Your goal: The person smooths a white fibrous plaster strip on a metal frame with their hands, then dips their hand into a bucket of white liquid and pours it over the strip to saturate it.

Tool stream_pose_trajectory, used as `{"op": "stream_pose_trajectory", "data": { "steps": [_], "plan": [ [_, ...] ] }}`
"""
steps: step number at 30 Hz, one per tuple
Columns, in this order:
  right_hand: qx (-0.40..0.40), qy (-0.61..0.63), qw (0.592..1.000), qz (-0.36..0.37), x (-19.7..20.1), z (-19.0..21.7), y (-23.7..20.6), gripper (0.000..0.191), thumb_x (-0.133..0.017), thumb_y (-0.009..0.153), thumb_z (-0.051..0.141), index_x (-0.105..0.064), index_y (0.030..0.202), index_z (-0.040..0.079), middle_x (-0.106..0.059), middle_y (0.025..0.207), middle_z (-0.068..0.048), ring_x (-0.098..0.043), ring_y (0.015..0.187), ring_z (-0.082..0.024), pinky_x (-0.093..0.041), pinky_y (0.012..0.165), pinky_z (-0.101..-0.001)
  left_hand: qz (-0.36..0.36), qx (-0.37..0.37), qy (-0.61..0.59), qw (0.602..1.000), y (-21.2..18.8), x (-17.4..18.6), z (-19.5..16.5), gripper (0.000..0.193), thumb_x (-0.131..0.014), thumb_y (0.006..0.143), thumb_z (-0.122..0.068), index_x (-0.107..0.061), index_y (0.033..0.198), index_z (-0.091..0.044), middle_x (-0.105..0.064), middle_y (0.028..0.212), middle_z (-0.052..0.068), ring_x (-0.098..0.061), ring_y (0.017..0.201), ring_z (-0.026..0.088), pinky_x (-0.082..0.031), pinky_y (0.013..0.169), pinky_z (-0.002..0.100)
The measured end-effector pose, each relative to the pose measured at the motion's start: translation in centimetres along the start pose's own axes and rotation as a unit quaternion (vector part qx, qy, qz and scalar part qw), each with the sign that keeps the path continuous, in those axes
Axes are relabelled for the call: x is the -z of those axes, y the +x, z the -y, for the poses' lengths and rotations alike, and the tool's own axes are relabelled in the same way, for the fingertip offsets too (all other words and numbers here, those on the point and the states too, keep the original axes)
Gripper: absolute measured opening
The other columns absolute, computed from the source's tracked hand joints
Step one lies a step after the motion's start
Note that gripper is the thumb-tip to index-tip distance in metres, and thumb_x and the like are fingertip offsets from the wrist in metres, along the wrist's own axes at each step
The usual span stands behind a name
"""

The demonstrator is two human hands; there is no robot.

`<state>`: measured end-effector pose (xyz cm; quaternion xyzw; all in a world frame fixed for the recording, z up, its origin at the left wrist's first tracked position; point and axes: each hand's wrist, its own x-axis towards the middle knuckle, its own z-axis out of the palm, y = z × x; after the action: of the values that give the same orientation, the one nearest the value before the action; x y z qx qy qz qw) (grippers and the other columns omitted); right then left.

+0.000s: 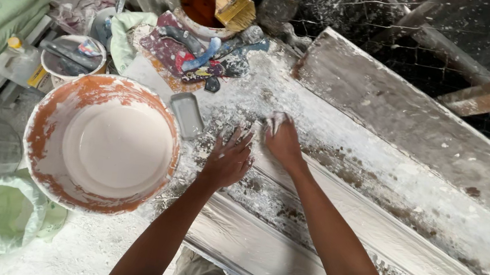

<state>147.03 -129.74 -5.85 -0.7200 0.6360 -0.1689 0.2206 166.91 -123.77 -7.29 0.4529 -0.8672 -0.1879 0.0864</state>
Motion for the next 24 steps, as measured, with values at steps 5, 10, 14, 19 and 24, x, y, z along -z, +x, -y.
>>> {"op": "stream_pose_trajectory", "data": {
  "steps": [5,10,14,19,24],
  "plan": [
    [0.106,-0.101,0.989,0.008,-3.6,1.7,-1.9,0.059,-0.047,0.101,0.024,-0.053,0.152,-0.006,-0.031,0.152,-0.037,-0.029,0.141,-0.058,-0.023,0.113,-0.0672,-0.206,0.016,-0.15,0.967,-1.9,-1.0,1.3,0.029,-0.048,0.1,-0.013,-0.063,0.121,0.001,-0.036,0.167,0.021,-0.027,0.158,0.041,-0.015,0.124,0.064],
    [-0.031,-0.258,0.944,0.202,-5.3,3.8,-2.3,0.064,-0.047,0.102,0.045,-0.057,0.134,-0.01,-0.019,0.165,-0.033,-0.02,0.153,-0.05,-0.022,0.124,-0.0576,-0.332,0.04,-0.203,0.92,-3.7,-2.6,1.3,0.013,-0.048,0.096,-0.007,-0.055,0.102,0.002,-0.036,0.164,0.029,-0.03,0.157,0.044,-0.026,0.117,0.058],
    [-0.039,-0.255,0.95,0.176,-5.2,4.0,-3.4,0.067,-0.052,0.095,0.044,-0.054,0.139,-0.006,-0.022,0.163,-0.031,-0.022,0.15,-0.05,-0.024,0.12,-0.0585,-0.205,0.084,-0.152,0.963,-2.5,-2.4,0.3,0.018,-0.052,0.092,-0.01,-0.06,0.103,0.002,-0.039,0.16,0.025,-0.029,0.154,0.044,-0.023,0.117,0.064],
    [-0.075,-0.291,0.942,0.149,-4.1,-0.3,-7.8,0.072,-0.047,0.099,0.051,-0.053,0.14,-0.008,-0.023,0.163,-0.026,-0.02,0.15,-0.048,-0.021,0.118,-0.0601,-0.072,0.054,-0.017,0.996,-0.2,-1.3,-1.3,0.033,-0.05,0.099,-0.029,-0.066,0.106,0.0,-0.035,0.163,0.018,-0.032,0.149,0.042,-0.021,0.116,0.07],
    [-0.052,-0.278,0.957,0.056,0.2,-8.9,-15.7,0.081,-0.044,0.097,0.059,-0.053,0.143,-0.007,-0.031,0.154,-0.025,-0.027,0.144,-0.042,-0.018,0.118,-0.0607,-0.01,0.041,0.071,0.997,0.3,-0.4,-1.5,0.042,-0.043,0.105,-0.035,-0.066,0.119,-0.003,-0.03,0.167,0.012,-0.029,0.153,0.039,-0.02,0.12,0.066]
  ]
}}
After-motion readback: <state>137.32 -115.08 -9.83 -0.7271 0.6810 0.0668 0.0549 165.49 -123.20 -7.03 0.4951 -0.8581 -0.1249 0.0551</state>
